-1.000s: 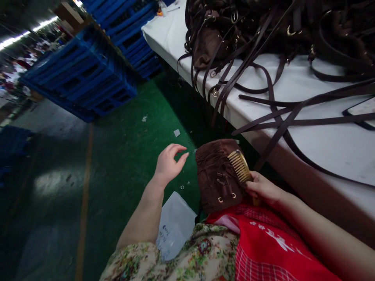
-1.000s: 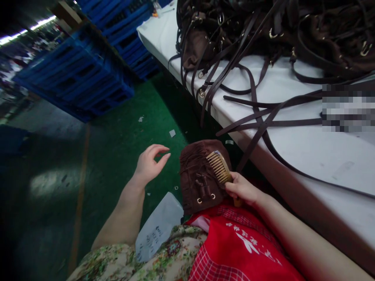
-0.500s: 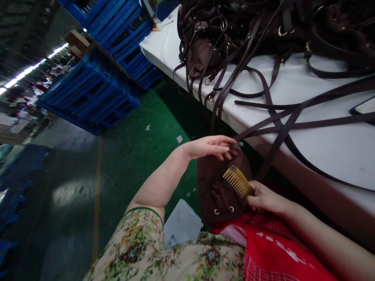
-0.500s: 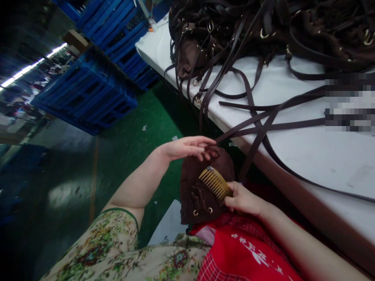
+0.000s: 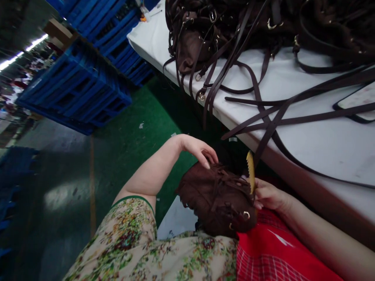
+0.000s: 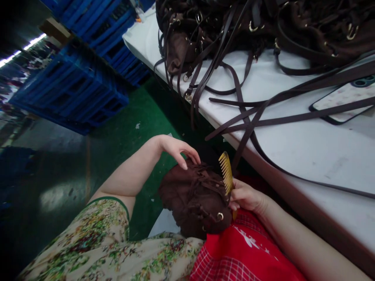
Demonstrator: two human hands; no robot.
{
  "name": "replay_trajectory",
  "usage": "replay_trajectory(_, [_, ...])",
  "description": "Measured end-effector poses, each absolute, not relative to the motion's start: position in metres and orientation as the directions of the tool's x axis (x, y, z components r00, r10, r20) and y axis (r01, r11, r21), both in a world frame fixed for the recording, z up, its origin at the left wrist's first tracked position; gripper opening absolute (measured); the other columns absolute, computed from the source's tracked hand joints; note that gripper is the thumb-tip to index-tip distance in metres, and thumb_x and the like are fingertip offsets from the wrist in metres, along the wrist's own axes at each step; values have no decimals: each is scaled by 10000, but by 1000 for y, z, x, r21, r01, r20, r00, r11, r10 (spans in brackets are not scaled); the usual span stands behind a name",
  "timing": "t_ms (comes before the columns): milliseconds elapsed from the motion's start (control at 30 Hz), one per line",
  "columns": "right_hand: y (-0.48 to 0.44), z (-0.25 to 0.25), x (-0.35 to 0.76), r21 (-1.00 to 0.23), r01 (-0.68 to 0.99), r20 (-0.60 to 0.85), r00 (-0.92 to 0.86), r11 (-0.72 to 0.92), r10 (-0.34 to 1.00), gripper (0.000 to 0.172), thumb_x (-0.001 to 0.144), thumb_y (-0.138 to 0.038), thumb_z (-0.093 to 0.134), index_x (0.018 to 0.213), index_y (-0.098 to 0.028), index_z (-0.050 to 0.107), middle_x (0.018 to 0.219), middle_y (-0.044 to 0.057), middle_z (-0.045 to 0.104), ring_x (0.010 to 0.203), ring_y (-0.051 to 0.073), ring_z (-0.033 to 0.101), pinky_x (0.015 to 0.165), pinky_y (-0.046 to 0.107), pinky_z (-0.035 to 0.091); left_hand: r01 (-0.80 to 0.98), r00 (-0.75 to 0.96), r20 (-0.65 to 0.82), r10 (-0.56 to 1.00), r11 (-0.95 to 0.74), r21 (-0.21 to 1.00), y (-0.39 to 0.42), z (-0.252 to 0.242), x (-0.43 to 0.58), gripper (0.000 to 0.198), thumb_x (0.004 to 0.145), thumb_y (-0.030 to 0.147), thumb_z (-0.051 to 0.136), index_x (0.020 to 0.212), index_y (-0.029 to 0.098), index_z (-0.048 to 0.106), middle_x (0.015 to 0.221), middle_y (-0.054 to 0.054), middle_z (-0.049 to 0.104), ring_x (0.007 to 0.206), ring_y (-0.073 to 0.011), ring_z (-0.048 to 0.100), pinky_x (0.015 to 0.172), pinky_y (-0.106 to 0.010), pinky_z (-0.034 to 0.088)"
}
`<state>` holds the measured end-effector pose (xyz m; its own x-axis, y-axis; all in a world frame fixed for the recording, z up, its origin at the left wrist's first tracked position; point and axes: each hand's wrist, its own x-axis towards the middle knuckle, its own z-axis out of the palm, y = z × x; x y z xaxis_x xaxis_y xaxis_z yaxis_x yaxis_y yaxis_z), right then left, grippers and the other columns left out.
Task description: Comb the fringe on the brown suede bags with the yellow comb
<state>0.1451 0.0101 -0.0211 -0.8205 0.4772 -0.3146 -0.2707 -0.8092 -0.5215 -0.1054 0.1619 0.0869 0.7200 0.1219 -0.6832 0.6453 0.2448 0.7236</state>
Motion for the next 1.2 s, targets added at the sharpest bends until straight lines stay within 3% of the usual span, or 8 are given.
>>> replay_trajectory(133, [13,-20,151,-515,-244,-375,-798,-822,471,146,515,-188,619,645,-123,624,399,-30,508,316,57,369,346,169,246,662,706,-673,218,132,738,146,77,-107,615,358,298,873,943,216,701,917,-33,725,883,-224,666,756,-292,530])
replay_trajectory(300, [13,-23,144,-572,-221,-344,-810,-790,475,153,543,-181,585,680,-117,608,435,-22,529,328,50,349,342,167,205,670,729,-571,377,-224,708,122,53,-80,556,481,384,823,982,185,686,942,-46,702,814,-194,642,733,-248,490])
replay_trajectory(400, [13,-22,141,-616,-199,-351,-797,-762,491,123,574,-219,580,650,-123,575,441,-24,512,344,50,347,348,170,199,711,658,-568,495,-162,684,110,31,-62,355,700,433,687,919,154,691,913,-46,701,845,-189,637,787,-251,476])
replay_trajectory(500, [14,-12,141,-682,-143,-426,-719,-717,549,131,614,-250,597,651,-141,533,436,-47,480,348,40,327,351,164,199,735,514,-548,661,-9,678,101,12,-54,375,851,464,518,891,134,691,880,-48,696,841,-176,638,815,-264,481])
replay_trajectory(667, [21,12,152,-791,90,-538,-571,-605,620,191,652,-226,656,794,-162,546,517,-64,513,371,41,369,342,152,268,617,236,-19,972,-134,776,82,13,-61,360,913,389,442,1024,118,651,1147,-132,597,1142,-195,530,1018,-319,394])
replay_trajectory(800, [27,21,163,-790,82,-540,-563,-608,625,187,688,-273,668,788,-149,572,572,-40,540,367,31,370,329,154,266,519,208,197,958,-279,808,65,33,-65,429,971,338,244,1027,139,620,1095,-116,610,1095,-182,548,992,-350,417])
replay_trajectory(1033, [27,21,166,-752,-17,-538,-561,-659,629,297,673,-279,693,920,-124,637,601,-32,554,355,23,357,312,156,236,455,501,103,859,-363,813,52,45,-66,458,923,351,284,580,191,541,748,-82,633,741,-173,586,780,-340,474])
replay_trajectory(1200, [25,20,166,-758,-6,-539,-557,-652,631,293,673,-276,691,914,-119,638,594,-33,552,360,27,370,318,156,254,528,740,-58,670,-526,666,51,39,-61,404,889,285,317,723,179,669,783,-81,694,807,-200,590,845,-375,441])
